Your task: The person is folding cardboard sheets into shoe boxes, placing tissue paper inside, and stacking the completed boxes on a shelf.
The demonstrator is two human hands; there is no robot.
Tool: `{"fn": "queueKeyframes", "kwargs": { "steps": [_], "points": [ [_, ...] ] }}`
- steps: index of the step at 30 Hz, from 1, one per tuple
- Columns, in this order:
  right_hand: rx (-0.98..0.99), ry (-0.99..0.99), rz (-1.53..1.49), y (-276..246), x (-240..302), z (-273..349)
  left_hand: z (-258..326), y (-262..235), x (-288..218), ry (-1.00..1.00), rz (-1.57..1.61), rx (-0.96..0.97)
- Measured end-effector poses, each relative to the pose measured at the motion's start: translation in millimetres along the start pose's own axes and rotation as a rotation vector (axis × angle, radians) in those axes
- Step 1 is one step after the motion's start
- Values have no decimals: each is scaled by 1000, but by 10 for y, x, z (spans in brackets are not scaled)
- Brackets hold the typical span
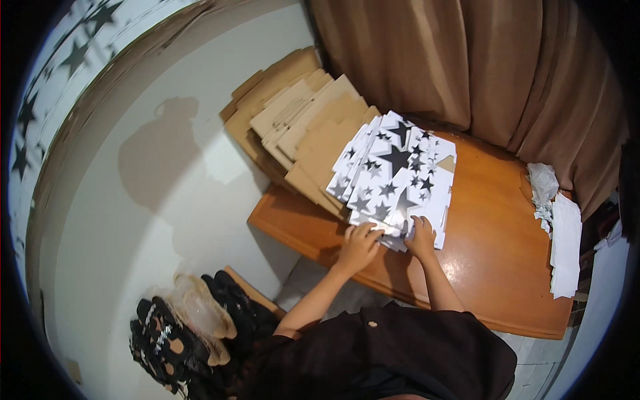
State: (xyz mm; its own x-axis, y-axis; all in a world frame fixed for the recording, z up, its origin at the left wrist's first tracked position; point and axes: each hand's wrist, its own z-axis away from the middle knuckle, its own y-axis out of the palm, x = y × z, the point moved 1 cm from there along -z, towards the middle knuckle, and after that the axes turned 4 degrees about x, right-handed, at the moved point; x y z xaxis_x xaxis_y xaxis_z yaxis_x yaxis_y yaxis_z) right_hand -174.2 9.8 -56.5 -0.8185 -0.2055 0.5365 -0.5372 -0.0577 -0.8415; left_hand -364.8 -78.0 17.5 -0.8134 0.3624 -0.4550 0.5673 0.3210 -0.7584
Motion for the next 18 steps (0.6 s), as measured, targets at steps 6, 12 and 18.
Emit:
{"fn": "queueKeyframes", "kwargs": {
  "steps": [6,12,18],
  "points": [
    [164,302,24,-198,-193,-141,-504,825,247,-214,-200,467],
    [82,88,-74,-211,-486,-93,-613,1093,111,-144,-245,542],
    [-57,-47,-303,-235,-326,197,-473,1183,-36,13,-307,472]
  ]
}}
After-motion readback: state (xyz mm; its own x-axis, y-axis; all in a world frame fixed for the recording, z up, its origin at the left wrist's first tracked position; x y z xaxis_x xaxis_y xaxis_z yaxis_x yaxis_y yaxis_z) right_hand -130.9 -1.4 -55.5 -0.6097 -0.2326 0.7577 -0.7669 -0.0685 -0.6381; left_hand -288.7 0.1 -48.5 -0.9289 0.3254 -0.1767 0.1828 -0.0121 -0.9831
